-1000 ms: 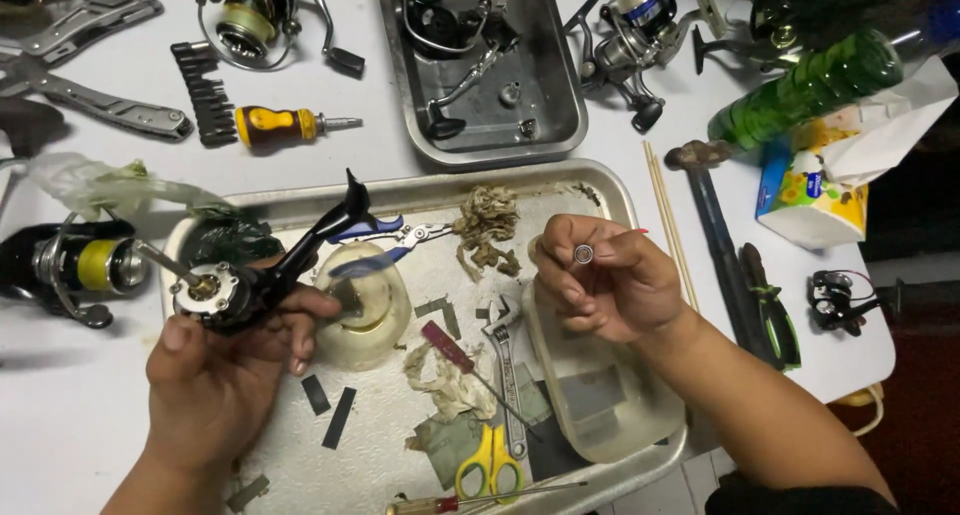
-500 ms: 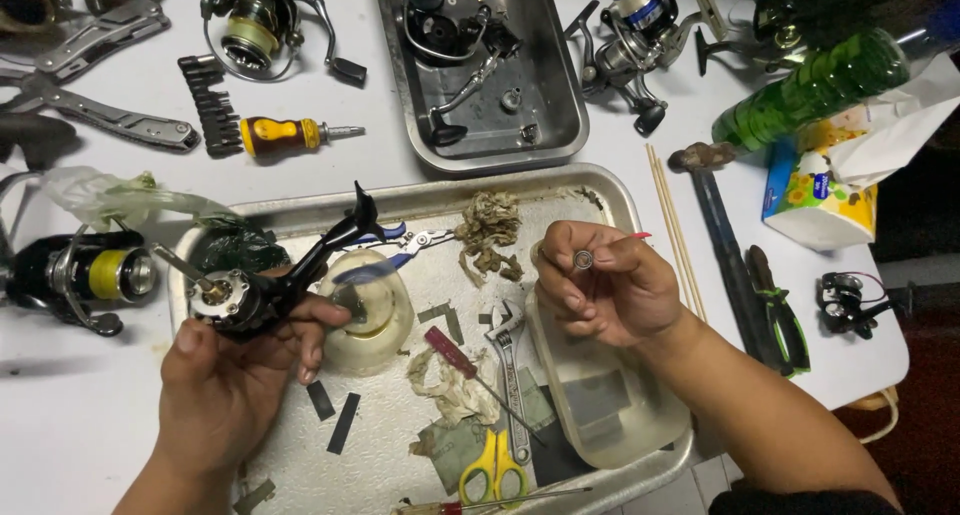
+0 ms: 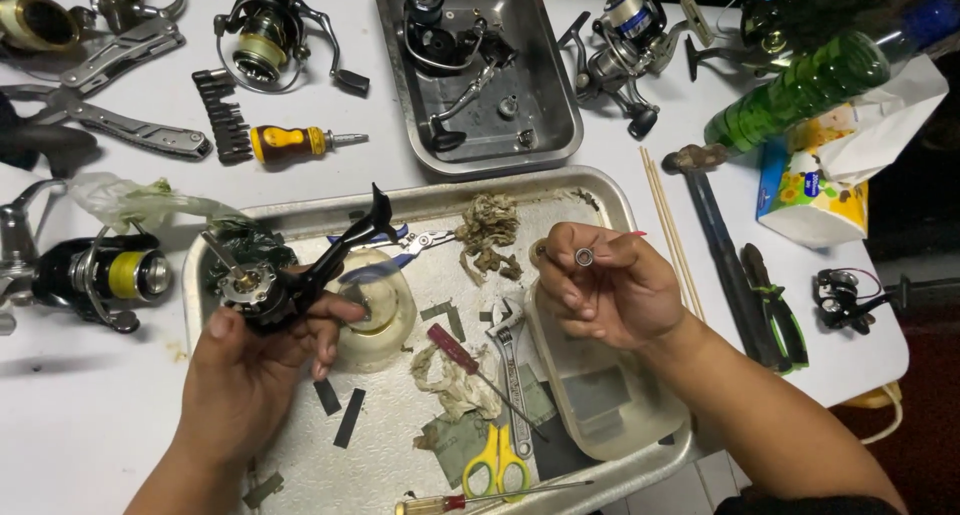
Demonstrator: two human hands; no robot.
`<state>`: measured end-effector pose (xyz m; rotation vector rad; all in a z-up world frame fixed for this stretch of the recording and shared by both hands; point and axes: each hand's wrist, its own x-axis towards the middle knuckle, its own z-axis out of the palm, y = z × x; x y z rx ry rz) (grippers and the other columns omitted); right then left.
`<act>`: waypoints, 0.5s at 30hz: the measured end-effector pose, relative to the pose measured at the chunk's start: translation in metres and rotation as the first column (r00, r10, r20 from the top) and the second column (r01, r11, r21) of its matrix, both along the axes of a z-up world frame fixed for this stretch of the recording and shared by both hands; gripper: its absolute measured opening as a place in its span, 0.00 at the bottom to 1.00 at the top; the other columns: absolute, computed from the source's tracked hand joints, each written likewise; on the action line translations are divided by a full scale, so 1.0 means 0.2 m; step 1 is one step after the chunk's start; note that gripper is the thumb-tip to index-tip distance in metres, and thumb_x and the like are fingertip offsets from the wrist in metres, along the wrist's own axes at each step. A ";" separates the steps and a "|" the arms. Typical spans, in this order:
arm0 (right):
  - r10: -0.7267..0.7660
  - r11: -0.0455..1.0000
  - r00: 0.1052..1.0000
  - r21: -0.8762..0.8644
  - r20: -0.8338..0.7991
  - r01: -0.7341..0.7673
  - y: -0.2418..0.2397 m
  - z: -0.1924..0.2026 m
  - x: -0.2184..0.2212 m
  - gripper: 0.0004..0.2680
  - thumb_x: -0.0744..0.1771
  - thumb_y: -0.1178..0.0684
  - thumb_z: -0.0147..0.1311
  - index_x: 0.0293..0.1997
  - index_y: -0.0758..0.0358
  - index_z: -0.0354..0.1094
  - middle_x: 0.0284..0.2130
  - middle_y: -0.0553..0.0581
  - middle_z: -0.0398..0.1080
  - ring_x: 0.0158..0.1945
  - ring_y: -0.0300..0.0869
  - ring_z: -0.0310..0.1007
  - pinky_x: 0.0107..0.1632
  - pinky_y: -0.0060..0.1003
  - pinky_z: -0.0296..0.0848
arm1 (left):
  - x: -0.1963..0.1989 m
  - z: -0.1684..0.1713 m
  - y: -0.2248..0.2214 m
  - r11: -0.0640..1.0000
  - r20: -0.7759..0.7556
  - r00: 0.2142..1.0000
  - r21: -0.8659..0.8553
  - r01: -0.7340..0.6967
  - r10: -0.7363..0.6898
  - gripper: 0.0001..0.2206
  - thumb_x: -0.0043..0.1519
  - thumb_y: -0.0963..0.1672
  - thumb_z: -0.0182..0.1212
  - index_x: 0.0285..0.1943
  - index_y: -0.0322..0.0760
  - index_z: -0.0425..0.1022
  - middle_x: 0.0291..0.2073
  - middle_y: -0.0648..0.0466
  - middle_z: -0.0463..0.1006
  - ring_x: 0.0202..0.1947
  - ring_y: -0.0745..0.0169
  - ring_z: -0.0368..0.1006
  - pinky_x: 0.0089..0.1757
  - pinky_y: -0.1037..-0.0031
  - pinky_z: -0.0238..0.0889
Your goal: Assembling and lubricating internal components of a fishing reel on a workbench.
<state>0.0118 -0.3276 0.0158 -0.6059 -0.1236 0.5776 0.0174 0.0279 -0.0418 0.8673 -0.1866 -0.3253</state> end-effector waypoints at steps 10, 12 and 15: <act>-0.241 0.887 0.971 -0.408 -0.009 0.216 0.02 0.00 -0.01 0.06 0.70 0.62 0.40 0.41 0.72 0.65 0.25 0.65 0.70 0.18 0.42 0.66 0.16 0.33 0.69 | 0.00 0.06 -0.02 0.994 0.022 0.999 0.108 -0.029 0.026 0.30 0.68 0.58 0.52 0.49 0.22 0.72 0.44 0.30 0.82 0.29 0.57 0.73 0.28 0.72 0.67; -0.274 0.863 0.962 -0.445 -0.015 0.239 0.01 0.00 -0.02 0.06 0.69 0.63 0.41 0.41 0.72 0.66 0.25 0.67 0.70 0.20 0.41 0.69 0.18 0.34 0.75 | 0.00 0.06 -0.02 0.990 0.028 0.999 0.138 -0.030 0.027 0.30 0.68 0.58 0.50 0.48 0.21 0.73 0.44 0.31 0.82 0.29 0.58 0.73 0.28 0.72 0.68; -0.267 0.901 0.964 -0.352 0.012 0.254 0.00 0.01 -0.04 0.06 0.70 0.61 0.42 0.41 0.72 0.67 0.26 0.69 0.72 0.21 0.47 0.74 0.22 0.38 0.79 | 0.00 0.04 -0.03 0.992 0.020 0.999 0.123 -0.029 0.027 0.32 0.68 0.58 0.50 0.48 0.18 0.74 0.46 0.30 0.81 0.30 0.58 0.72 0.29 0.72 0.67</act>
